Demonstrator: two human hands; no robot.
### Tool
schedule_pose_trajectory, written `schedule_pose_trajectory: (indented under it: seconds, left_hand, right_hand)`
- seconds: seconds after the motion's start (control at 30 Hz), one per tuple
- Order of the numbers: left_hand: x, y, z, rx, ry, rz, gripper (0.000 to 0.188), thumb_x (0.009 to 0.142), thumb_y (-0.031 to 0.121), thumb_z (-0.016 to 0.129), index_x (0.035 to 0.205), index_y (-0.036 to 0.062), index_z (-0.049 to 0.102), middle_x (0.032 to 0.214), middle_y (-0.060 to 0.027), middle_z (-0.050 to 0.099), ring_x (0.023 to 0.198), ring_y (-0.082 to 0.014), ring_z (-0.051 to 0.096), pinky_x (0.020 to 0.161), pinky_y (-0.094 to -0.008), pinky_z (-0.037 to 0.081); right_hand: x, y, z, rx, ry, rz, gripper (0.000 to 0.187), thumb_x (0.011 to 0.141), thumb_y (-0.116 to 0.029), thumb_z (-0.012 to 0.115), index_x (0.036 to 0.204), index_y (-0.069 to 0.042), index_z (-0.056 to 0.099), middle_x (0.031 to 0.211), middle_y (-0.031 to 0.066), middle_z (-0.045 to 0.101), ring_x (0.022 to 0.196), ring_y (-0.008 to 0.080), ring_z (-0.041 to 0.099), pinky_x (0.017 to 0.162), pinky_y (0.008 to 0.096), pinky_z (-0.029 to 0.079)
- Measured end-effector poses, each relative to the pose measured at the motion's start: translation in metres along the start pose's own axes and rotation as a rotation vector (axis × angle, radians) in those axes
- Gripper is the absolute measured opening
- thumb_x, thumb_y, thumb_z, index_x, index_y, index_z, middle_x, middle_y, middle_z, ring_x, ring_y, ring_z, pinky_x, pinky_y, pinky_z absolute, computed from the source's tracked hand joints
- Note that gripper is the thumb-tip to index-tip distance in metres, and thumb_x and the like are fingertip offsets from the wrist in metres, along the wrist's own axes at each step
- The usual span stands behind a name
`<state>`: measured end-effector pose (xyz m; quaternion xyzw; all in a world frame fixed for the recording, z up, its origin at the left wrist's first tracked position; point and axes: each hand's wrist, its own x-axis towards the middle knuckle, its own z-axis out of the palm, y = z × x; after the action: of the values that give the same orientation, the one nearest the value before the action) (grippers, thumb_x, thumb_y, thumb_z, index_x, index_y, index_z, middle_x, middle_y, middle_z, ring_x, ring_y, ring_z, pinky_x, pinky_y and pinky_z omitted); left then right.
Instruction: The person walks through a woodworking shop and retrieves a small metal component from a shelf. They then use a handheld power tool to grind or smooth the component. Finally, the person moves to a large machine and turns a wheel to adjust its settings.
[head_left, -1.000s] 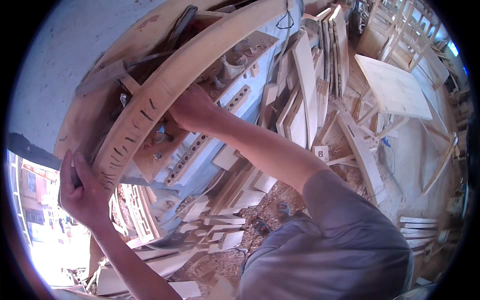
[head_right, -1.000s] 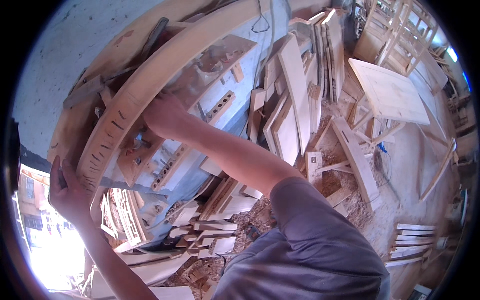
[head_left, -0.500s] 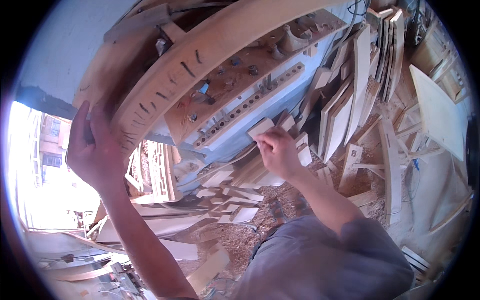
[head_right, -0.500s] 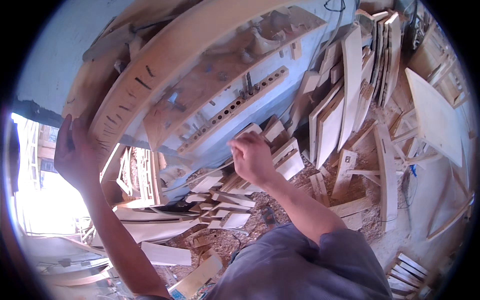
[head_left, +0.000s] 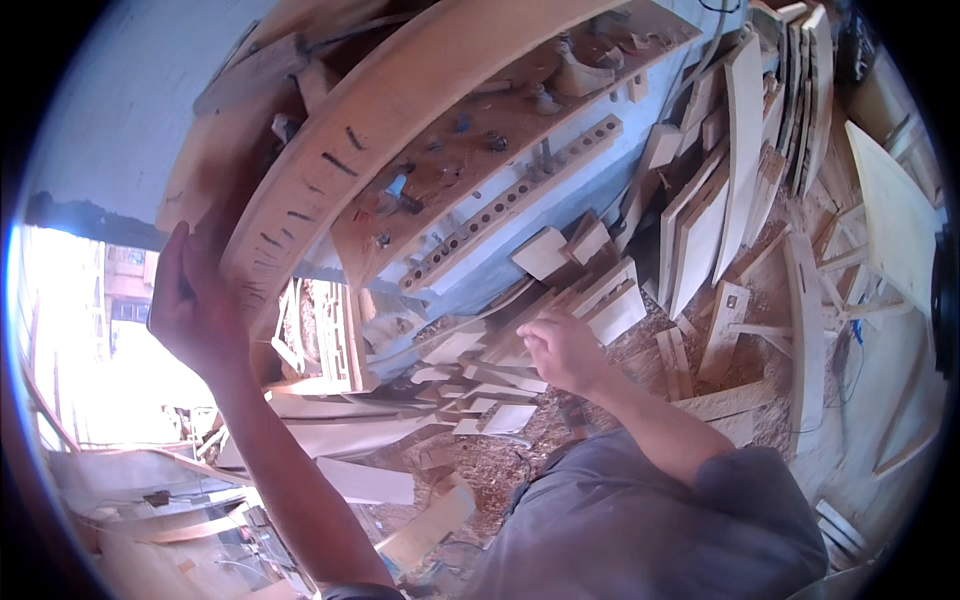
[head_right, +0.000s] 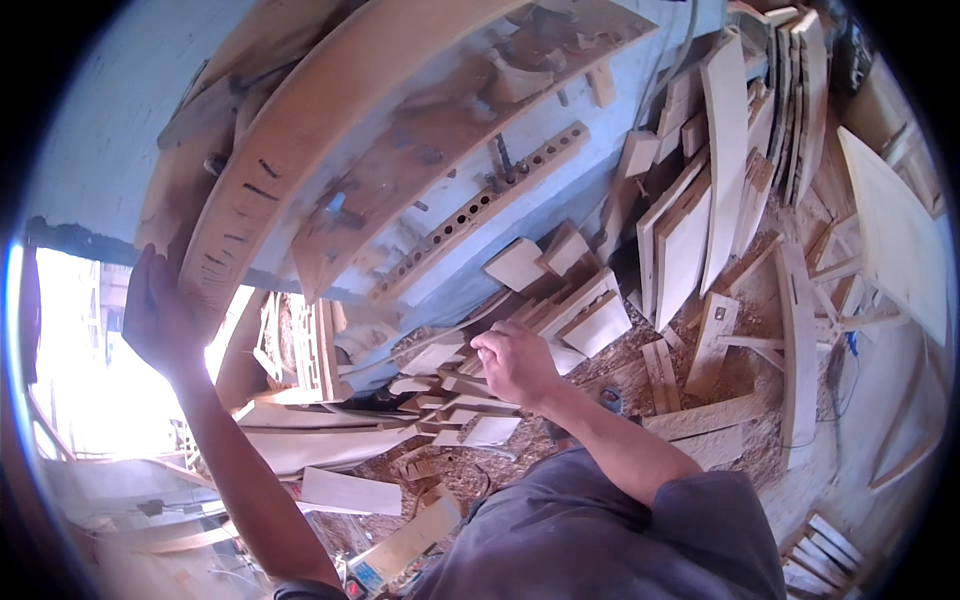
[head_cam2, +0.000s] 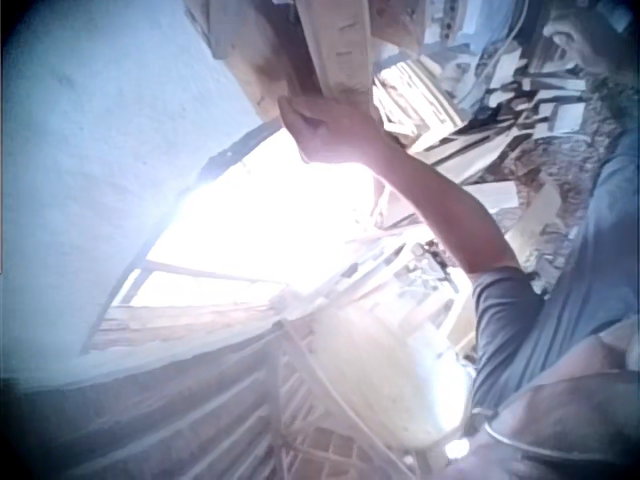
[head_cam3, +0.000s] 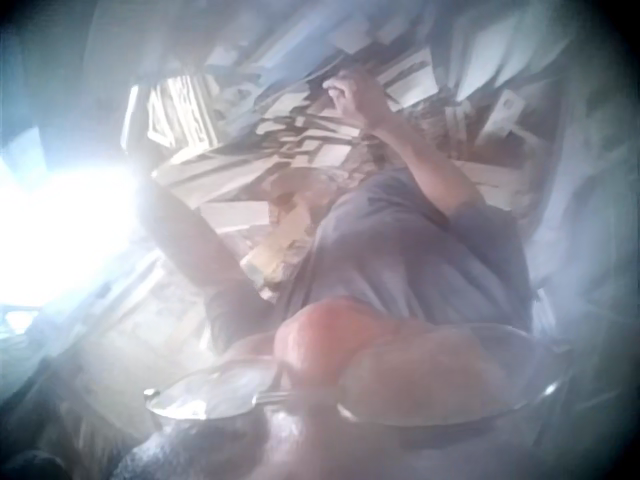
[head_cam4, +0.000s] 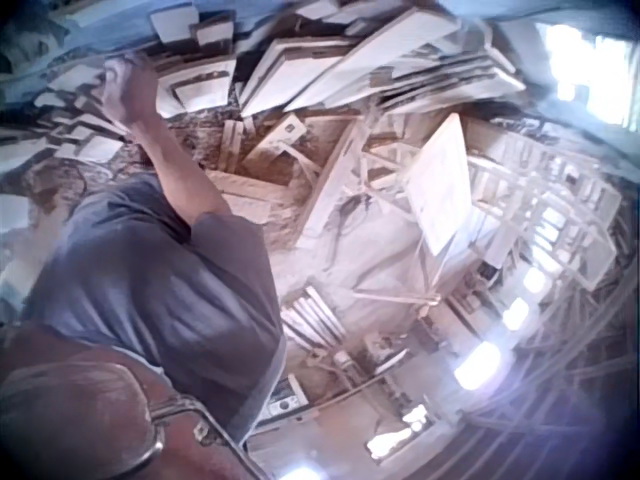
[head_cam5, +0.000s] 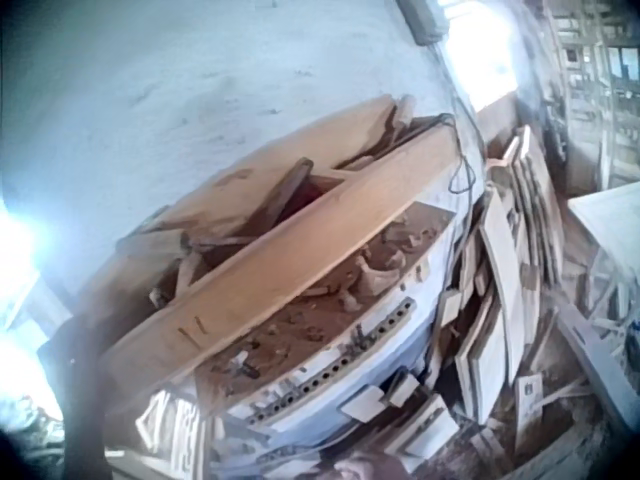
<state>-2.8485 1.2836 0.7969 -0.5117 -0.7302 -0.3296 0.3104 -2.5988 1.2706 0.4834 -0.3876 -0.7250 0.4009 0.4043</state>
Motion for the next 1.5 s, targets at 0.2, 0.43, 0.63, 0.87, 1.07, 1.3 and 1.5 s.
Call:
schedule_pose_trajectory:
  seconds: [0.2,0.43,0.63,0.87,1.07,1.3,1.5]
  left_hand:
    - [-0.002,0.010,0.006,-0.109,0.087,0.047,0.024,0.092,0.015,0.063,0.111,0.0030,0.073,0.086,-0.0121,0.074,0.073,-0.0137,0.067,0.068,-0.0280,0.051]
    - [-0.005,0.005,0.001,-0.134,0.089,0.072,0.022,0.089,0.016,0.064,0.104,0.0031,0.075,0.066,-0.0064,0.068,0.056,-0.0089,0.059,0.058,-0.0242,0.047]
    - [-0.007,0.006,0.002,-0.190,0.100,0.049,0.020,0.089,0.016,0.065,0.103,0.0052,0.075,0.067,-0.0081,0.069,0.057,-0.0096,0.061,0.060,-0.0245,0.048]
    - [-0.007,0.003,-0.004,-0.174,0.088,0.055,0.020,0.088,0.019,0.066,0.102,0.0078,0.075,0.069,-0.0093,0.070,0.058,-0.0136,0.066,0.063,-0.0275,0.051]
    - [-0.009,0.010,-0.004,-0.273,0.011,-0.032,0.018,0.089,0.017,0.067,0.102,0.0083,0.075,0.069,-0.0071,0.070,0.059,-0.0105,0.065,0.060,-0.0252,0.051]
    - [-0.008,0.008,-0.001,-0.158,0.064,0.025,0.025,0.092,0.021,0.064,0.109,0.0076,0.074,0.086,-0.0102,0.075,0.069,-0.0141,0.069,0.068,-0.0278,0.052]
    - [-0.007,0.009,-0.006,-0.159,-0.007,-0.038,0.025,0.092,0.021,0.064,0.111,0.0082,0.074,0.088,-0.0112,0.075,0.073,-0.0143,0.070,0.071,-0.0279,0.052]
  right_hand:
    - [0.025,0.000,-0.012,0.142,-0.001,0.132,0.014,0.088,-0.008,0.062,0.096,-0.001,0.071,0.089,0.0150,0.069,0.082,0.0298,0.068,0.072,0.0368,0.054]
    - [0.064,-0.018,-0.029,0.170,0.130,0.032,0.015,0.089,-0.003,0.065,0.102,0.001,0.069,0.086,0.0095,0.070,0.071,0.0116,0.063,0.067,0.0245,0.050]
    - [0.086,-0.030,-0.045,0.217,0.193,0.041,0.016,0.089,-0.004,0.066,0.104,0.002,0.069,0.084,0.0067,0.070,0.069,0.0089,0.062,0.065,0.0242,0.050]
    - [0.103,-0.082,-0.006,0.060,0.182,-0.252,0.016,0.084,-0.005,0.069,0.100,-0.005,0.070,0.077,0.0126,0.069,0.063,0.0231,0.068,0.057,0.0314,0.053]
    - [0.136,-0.118,0.018,-0.201,0.288,-0.371,0.018,0.085,-0.013,0.070,0.102,-0.007,0.070,0.061,0.0106,0.064,0.052,0.0224,0.065,0.048,0.0334,0.049]
    - [0.149,-0.135,0.023,-0.288,0.232,-0.300,0.025,0.084,-0.011,0.063,0.108,-0.010,0.068,0.069,0.0127,0.068,0.063,0.0298,0.068,0.057,0.0396,0.055]
    - [0.151,-0.146,0.019,-0.465,0.111,-0.242,0.023,0.083,-0.014,0.063,0.105,-0.012,0.069,0.072,0.0117,0.070,0.064,0.0288,0.070,0.059,0.0396,0.056]
